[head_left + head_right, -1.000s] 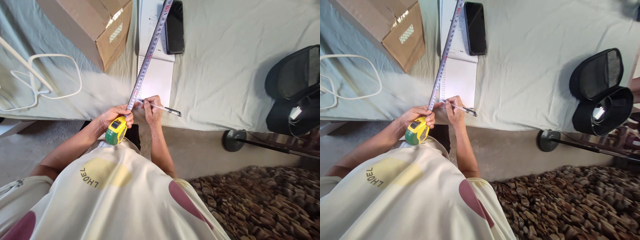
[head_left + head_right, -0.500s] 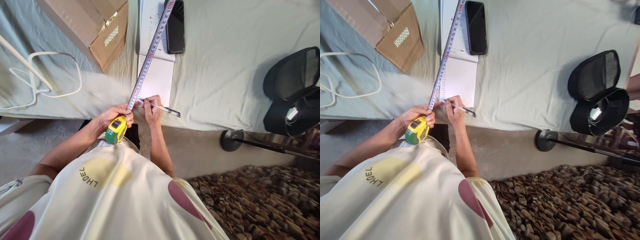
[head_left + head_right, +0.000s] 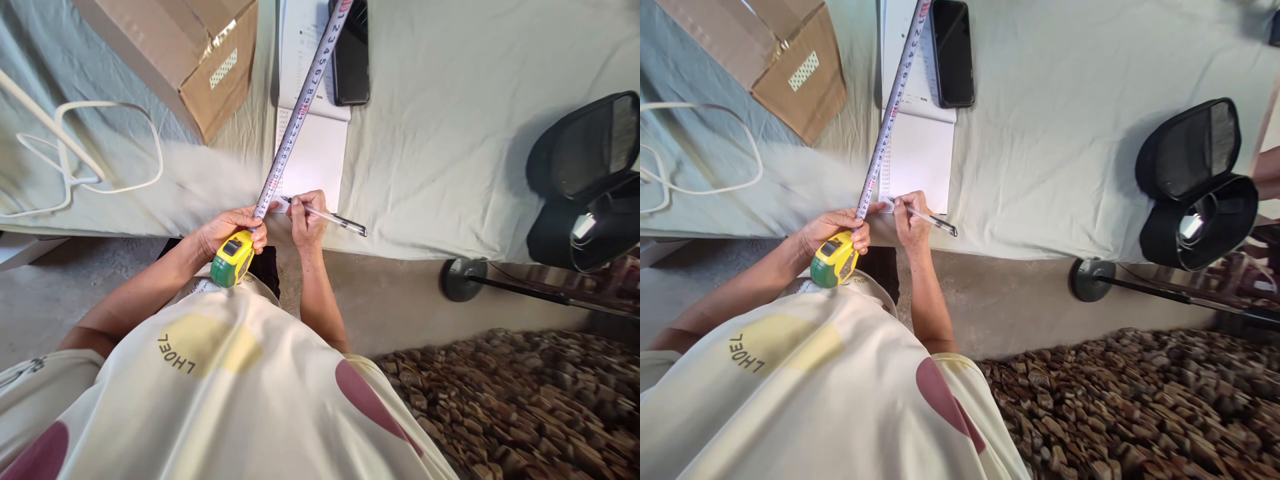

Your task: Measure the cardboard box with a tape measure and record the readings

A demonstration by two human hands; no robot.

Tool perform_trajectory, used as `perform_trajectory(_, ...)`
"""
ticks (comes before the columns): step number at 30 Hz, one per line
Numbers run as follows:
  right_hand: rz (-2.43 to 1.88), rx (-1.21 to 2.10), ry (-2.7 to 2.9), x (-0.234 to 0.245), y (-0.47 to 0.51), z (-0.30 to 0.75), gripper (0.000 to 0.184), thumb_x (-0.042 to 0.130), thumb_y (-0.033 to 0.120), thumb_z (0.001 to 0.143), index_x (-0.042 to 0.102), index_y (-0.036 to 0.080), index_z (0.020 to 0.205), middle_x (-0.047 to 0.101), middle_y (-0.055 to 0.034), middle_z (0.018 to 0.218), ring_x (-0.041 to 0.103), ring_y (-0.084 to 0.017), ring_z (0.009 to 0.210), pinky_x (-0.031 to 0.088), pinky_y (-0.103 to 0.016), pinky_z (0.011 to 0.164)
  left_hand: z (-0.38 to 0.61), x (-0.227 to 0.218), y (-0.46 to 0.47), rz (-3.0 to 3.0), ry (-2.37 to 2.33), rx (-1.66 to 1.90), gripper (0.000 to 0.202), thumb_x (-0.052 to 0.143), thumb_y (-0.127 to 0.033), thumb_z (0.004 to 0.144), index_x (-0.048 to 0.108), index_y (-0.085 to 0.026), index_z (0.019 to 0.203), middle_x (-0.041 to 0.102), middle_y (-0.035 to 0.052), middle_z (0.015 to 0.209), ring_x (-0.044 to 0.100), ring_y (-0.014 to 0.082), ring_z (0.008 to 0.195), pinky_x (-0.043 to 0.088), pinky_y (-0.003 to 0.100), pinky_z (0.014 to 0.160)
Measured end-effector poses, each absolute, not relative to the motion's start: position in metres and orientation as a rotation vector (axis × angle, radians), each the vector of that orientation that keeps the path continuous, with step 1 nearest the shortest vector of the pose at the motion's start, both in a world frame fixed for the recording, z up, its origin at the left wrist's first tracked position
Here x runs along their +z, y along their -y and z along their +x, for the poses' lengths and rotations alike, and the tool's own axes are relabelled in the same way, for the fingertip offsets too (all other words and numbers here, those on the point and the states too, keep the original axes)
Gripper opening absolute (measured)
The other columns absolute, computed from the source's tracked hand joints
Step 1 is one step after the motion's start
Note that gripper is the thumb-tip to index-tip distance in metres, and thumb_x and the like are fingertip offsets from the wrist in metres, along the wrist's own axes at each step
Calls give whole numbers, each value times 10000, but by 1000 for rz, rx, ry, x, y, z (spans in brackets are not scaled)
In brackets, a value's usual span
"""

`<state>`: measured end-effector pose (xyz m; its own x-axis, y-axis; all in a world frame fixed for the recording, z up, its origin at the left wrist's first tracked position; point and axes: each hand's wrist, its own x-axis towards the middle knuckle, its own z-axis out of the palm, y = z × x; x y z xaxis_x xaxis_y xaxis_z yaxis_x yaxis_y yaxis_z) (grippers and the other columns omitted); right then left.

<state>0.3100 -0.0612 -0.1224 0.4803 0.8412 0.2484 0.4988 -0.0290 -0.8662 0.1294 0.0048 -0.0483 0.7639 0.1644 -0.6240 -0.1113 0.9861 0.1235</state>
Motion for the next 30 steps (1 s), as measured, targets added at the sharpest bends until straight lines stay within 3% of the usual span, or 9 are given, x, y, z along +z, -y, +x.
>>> perform_trajectory(19,-1682,413,1246,-127,62,314,255,465,452,1008,508,267,837,591,37,659,568,-138,571,528,-324,619,130,-49,-5,108,-674,151,415,537,-53,836,746,-164,1177,555,14,554,580,177,537,545,267,571)
perform_trajectory(30,-1662,423,1138,-127,61,311,193,509,409,973,517,281,829,586,44,648,551,-138,523,509,-322,555,130,-50,-5,105,-668,156,429,560,-48,827,747,-162,1196,555,13,555,585,180,537,551,268,579)
